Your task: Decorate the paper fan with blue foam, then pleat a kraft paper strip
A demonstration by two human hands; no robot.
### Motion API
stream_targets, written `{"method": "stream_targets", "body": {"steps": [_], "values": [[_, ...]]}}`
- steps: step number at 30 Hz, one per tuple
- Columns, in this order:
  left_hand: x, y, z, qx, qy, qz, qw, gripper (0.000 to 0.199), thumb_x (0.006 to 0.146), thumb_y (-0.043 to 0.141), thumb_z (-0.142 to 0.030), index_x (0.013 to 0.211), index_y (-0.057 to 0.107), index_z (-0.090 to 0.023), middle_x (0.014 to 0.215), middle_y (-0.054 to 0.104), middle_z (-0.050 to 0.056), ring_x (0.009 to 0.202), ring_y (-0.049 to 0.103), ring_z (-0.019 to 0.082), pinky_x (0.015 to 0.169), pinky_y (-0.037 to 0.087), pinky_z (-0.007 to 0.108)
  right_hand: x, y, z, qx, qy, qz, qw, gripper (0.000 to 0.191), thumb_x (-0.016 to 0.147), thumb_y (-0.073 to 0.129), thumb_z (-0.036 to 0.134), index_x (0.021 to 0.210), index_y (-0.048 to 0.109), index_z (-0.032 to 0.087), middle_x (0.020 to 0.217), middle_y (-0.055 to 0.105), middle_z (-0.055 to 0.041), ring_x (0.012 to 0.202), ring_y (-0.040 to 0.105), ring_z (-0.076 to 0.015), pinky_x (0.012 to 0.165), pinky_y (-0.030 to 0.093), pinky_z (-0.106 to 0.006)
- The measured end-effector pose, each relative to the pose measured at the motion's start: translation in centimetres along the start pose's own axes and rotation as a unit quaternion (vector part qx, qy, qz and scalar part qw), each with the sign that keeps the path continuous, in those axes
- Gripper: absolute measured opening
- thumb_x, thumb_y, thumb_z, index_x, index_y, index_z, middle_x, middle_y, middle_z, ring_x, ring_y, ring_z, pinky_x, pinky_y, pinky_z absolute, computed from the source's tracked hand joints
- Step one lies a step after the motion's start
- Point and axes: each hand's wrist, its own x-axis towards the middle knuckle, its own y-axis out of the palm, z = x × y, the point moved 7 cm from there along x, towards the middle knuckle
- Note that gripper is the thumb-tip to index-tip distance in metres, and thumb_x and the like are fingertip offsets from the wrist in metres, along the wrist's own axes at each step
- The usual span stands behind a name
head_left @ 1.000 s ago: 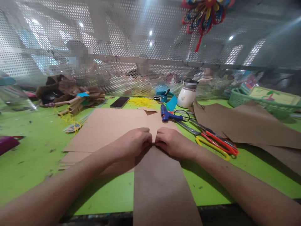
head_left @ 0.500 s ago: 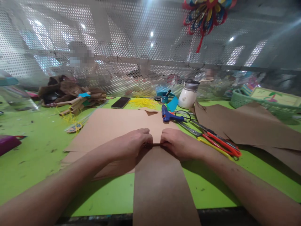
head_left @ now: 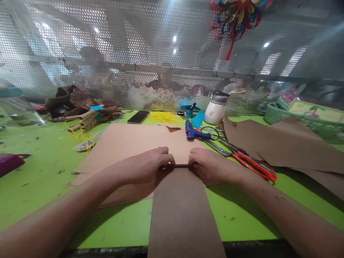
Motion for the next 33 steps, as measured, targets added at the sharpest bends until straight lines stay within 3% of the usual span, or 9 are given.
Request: {"method": "stream_targets", "body": {"steps": [6,10,13,20,25,33], "values": [[0.5,0.1,1.8,-0.065,-0.058,0.015,0.996,0.031,0.077,0.049,-0.014,0.102,0.064,-0.023,0.095,0.060,0.003,0.083,0.056,0.016,0.071,0.042,0.024,-0.1,-0.1,0.0,0.002,0.015,-0.001,1.000,0.009,0.076,0.057,0.010,0.078,0.058,0.018,0.080,0.059,-0.0040,0.074,0.052,-0.0163,0.063,0.036,-0.026],[0.7,-0.1,2.1,-0.054,-0.084,0.005,0.995,0.020,0.078,0.054,-0.022,0.095,0.064,-0.021,0.091,0.061,0.002,0.079,0.055,0.016,0.067,0.041,0.024,-0.1,-0.3,0.0,0.009,0.040,-0.001,0.999,0.011,0.083,0.053,0.014,0.073,0.057,0.017,0.075,0.058,-0.0035,0.068,0.051,-0.0144,0.060,0.035,-0.026],[0.7,0.1,2.0,-0.015,-0.068,-0.021,0.997,0.008,0.080,0.054,-0.024,0.081,0.061,-0.021,0.084,0.059,0.000,0.072,0.052,0.014,0.061,0.037,0.024,-0.1,-0.4,-0.1,0.008,0.051,-0.004,0.999,0.014,0.084,0.053,0.015,0.071,0.057,0.016,0.072,0.057,-0.0034,0.065,0.049,-0.0134,0.059,0.035,-0.025],[0.6,0.7,1.3,0.032,-0.014,-0.086,0.996,0.014,0.085,0.045,-0.017,0.074,0.055,-0.019,0.076,0.052,-0.001,0.064,0.047,0.012,0.057,0.032,0.024,0.3,-0.3,0.8,-0.037,0.006,-0.021,0.999,0.016,0.087,0.053,0.017,0.075,0.063,0.016,0.078,0.058,-0.0068,0.079,0.052,-0.0183,0.068,0.038,-0.030],[0.6,0.7,0.7,0.020,0.009,-0.075,0.997,0.015,0.085,0.046,-0.018,0.074,0.055,-0.018,0.074,0.051,0.000,0.063,0.046,0.011,0.058,0.033,0.023,1.3,-0.2,1.9,-0.041,-0.005,-0.025,0.999,0.015,0.090,0.053,0.022,0.087,0.066,0.015,0.082,0.059,-0.0068,0.079,0.052,-0.0182,0.067,0.039,-0.029],[0.9,1.1,0.8,0.042,0.017,-0.098,0.994,0.019,0.084,0.045,-0.019,0.066,0.049,-0.018,0.071,0.047,-0.001,0.062,0.041,0.012,0.057,0.031,0.025,2.1,0.9,1.7,-0.009,-0.028,-0.053,0.998,0.015,0.089,0.052,0.016,0.079,0.064,0.014,0.079,0.060,-0.0063,0.078,0.052,-0.0169,0.070,0.040,-0.027]]}}
